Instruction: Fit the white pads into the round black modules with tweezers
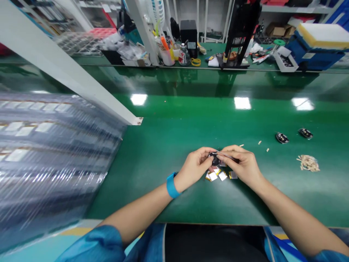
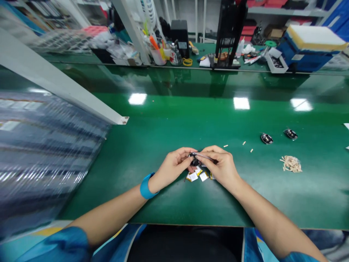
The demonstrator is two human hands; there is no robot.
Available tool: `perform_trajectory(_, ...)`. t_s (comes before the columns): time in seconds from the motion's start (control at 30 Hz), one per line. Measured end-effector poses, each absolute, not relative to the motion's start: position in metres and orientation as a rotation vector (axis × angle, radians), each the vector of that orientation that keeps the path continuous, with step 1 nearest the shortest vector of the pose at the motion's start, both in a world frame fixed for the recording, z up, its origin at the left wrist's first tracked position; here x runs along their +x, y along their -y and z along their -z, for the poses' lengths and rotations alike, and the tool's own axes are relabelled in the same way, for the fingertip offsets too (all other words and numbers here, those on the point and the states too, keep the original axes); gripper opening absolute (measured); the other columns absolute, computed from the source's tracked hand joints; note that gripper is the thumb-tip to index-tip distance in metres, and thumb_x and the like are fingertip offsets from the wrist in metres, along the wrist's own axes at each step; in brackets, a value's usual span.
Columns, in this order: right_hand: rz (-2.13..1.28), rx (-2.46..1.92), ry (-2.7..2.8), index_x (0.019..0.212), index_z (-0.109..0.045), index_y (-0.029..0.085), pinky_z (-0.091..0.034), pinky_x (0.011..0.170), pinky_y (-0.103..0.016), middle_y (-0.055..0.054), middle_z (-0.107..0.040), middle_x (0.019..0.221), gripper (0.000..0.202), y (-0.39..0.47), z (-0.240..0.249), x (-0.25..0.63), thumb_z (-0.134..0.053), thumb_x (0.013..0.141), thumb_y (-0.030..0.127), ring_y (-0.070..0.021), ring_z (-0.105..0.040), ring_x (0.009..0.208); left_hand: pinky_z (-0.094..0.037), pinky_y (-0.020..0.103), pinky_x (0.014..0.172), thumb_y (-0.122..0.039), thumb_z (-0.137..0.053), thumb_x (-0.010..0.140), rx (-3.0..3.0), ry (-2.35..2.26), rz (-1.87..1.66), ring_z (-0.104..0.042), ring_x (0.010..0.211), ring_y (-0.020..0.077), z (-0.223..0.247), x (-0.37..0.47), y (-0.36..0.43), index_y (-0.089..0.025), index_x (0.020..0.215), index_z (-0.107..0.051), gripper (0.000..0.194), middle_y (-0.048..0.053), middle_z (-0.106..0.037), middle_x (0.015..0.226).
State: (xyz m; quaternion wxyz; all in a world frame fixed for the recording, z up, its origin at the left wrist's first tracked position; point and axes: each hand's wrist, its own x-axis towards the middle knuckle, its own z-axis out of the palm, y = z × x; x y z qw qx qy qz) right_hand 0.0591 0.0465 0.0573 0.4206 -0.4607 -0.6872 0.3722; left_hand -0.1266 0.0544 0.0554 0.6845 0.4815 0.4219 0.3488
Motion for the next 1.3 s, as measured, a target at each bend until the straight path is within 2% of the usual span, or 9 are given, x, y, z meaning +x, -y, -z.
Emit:
perform_trajectory(0.2,-0.967,-1.119,1.767,0.099,-0.076,0.029,-0.053,0.068,-0.028,-0.004,-0.067,0.092,0.014,-0.045,-0.056,0.056,-0.068,0.088,0.031,-0.016,-0.063,0.08,-0.051,0.018,0.053,-0.018,-0.052,0.082,1.251,-0.992,-0.763,-0.065,0.059,0.011,-0.055,-0.129,-0.052,-0.012,0.102,-0.061,0.023,0.002,-0.067,0.074)
perform_trajectory(0.33,-0.972,-1.111,1.792,0.1,-0.076,0.028,-0.054,0.071,-0.029,-0.003,-0.068,0.094,0.014,-0.045,-0.057,0.056,-0.067,0.089,0.029,-0.0161,-0.065,0.083,-0.049,0.018,0.052,-0.014,-0.051,0.078,1.317,-1.04,-0.769,-0.062,0.057,0.0099,-0.056,-0.129,-0.052,-0.013,0.098,-0.062,0.023,0.001,-0.067,0.072)
perform_trajectory(0.67,-0.874,-1.111,1.91,0.093,-0.073,0.021,-0.055,0.076,-0.031,-0.005,-0.07,0.093,0.012,-0.047,-0.063,0.06,-0.063,0.091,0.028,-0.018,-0.066,0.084,-0.046,0.016,0.044,-0.016,-0.051,0.08,1.026,-1.005,-0.683,-0.056,0.045,0.0078,-0.06,-0.128,-0.056,-0.009,0.098,-0.06,0.021,0.001,-0.064,0.063)
perform_trajectory(1.03,-0.865,-1.145,1.973,0.093,-0.073,0.021,-0.054,0.079,-0.034,-0.006,-0.07,0.094,0.017,-0.047,-0.066,0.06,-0.059,0.093,0.031,-0.0198,-0.066,0.086,-0.036,0.012,0.038,-0.016,-0.06,0.077,0.976,-1.01,-0.716,-0.049,0.043,0.0028,-0.063,-0.127,-0.058,-0.01,0.092,-0.063,0.016,0.001,-0.064,0.07)
perform_trajectory(1.17,-0.869,-1.119,1.982,0.093,-0.073,0.021,-0.054,0.078,-0.032,-0.005,-0.069,0.094,0.016,-0.047,-0.065,0.059,-0.059,0.094,0.029,-0.0188,-0.065,0.086,-0.036,0.011,0.038,-0.014,-0.059,0.076,0.978,-1.013,-0.722,-0.05,0.044,0.0028,-0.061,-0.127,-0.058,-0.01,0.091,-0.063,0.015,0.001,-0.065,0.071)
perform_trajectory(1.3,-0.898,-1.121,1.918,0.094,-0.072,0.021,-0.052,0.075,-0.031,-0.005,-0.069,0.093,0.014,-0.049,-0.067,0.06,-0.063,0.091,0.032,-0.0184,-0.064,0.084,-0.037,0.013,0.038,-0.018,-0.06,0.078,0.996,-1.017,-0.708,-0.057,0.049,0.0067,-0.059,-0.13,-0.061,-0.009,0.092,-0.062,0.017,0.002,-0.065,0.07)
